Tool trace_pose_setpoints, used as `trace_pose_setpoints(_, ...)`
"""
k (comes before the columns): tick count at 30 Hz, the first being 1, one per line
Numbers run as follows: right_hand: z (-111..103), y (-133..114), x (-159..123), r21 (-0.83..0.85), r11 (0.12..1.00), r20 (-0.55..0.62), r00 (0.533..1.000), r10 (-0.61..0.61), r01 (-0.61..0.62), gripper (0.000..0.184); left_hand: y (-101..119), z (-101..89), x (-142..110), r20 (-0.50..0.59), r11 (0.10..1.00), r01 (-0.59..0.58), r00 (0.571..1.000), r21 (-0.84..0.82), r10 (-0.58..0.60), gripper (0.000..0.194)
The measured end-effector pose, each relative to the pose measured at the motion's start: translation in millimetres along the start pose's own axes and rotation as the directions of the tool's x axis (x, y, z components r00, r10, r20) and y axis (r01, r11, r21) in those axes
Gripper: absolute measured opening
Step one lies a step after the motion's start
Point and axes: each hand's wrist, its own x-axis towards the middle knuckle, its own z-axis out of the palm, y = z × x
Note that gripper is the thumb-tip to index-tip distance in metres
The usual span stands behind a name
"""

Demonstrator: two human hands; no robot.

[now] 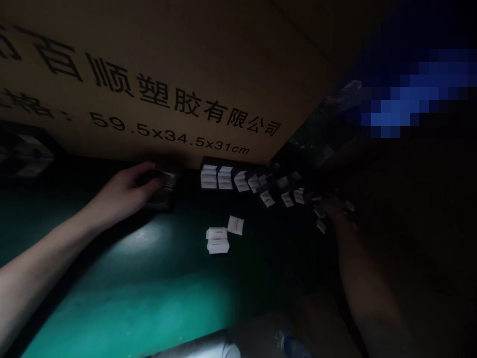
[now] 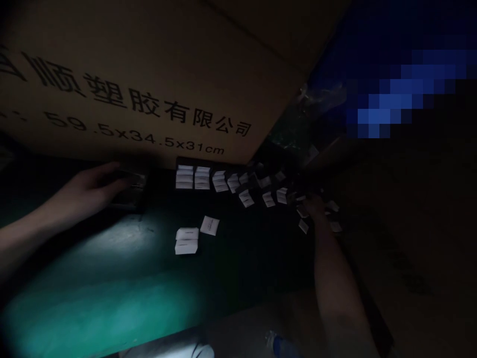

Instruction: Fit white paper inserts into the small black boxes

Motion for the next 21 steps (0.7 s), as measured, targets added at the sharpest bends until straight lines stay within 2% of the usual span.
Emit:
trace_pose_setpoints(3, -1.8, -4.1, -4.2, 0.055, 0.997, 0.011, 0.998, 0.058, -0.059, 0.016, -1.1, 0.6, 0.2, -0.002, 1.0, -0.021, 1.0, 0.001, 0.021, 0.051)
trace_pose_setpoints(7, -3.8, -10.4, -7.9, 0.129, 0.988, -0.037, 0.995, 0.093, -0.088, 0.016, -2.0, 0.5, -0.4, 0.008, 1.0, -0.021, 1.0, -0.004, 0.021, 0.05)
trace_pose_setpoints(10, -7.2, -15.1, -10.4, 0.172, 0.98, -0.114, 0.986, 0.12, -0.1, 0.013, -2.0, 0.2, -1.0, 0.009, 1.0, -0.017, 1.0, -0.015, 0.017, 0.052)
trace_pose_setpoints(13, -16.1, -19.1, -14.2, 0.216, 0.971, -0.241, 0.958, 0.156, -0.104, 0.014, -3.0, 0.0, -1.1, 0.005, 1.0, -0.022, 1.0, -0.014, 0.023, 0.054)
trace_pose_setpoints(16, -30.3, -24.9, -20.9, 0.257, 0.963, -0.423, 0.886, 0.191, -0.085, 0.009, -5.0, 0.6, -0.3, -0.01, 1.0, -0.018, 1.0, -0.014, 0.018, 0.057)
trace_pose_setpoints(18, -38.9, -33.8, -30.2, 0.289, 0.957, -0.554, 0.808, 0.202, -0.042, 0.022, -6.2, 1.6, 0.5, -0.009, 0.999, -0.035, 0.999, -0.026, 0.034, 0.053)
trace_pose_setpoints(20, -42.4, -50.7, -48.2, 0.343, 0.937, -0.655, 0.731, 0.191, 0.063, 0.029, -6.7, 2.2, 1.2, -0.023, 0.998, -0.049, 0.999, -0.032, 0.048, 0.051)
trace_pose_setpoints(21, -41.6, -63.0, -61.6, 0.373, 0.917, -0.685, 0.707, 0.173, 0.138, 0.028, -6.5, 2.3, 1.3, -0.043, 0.998, -0.049, 0.998, -0.026, 0.048, 0.051)
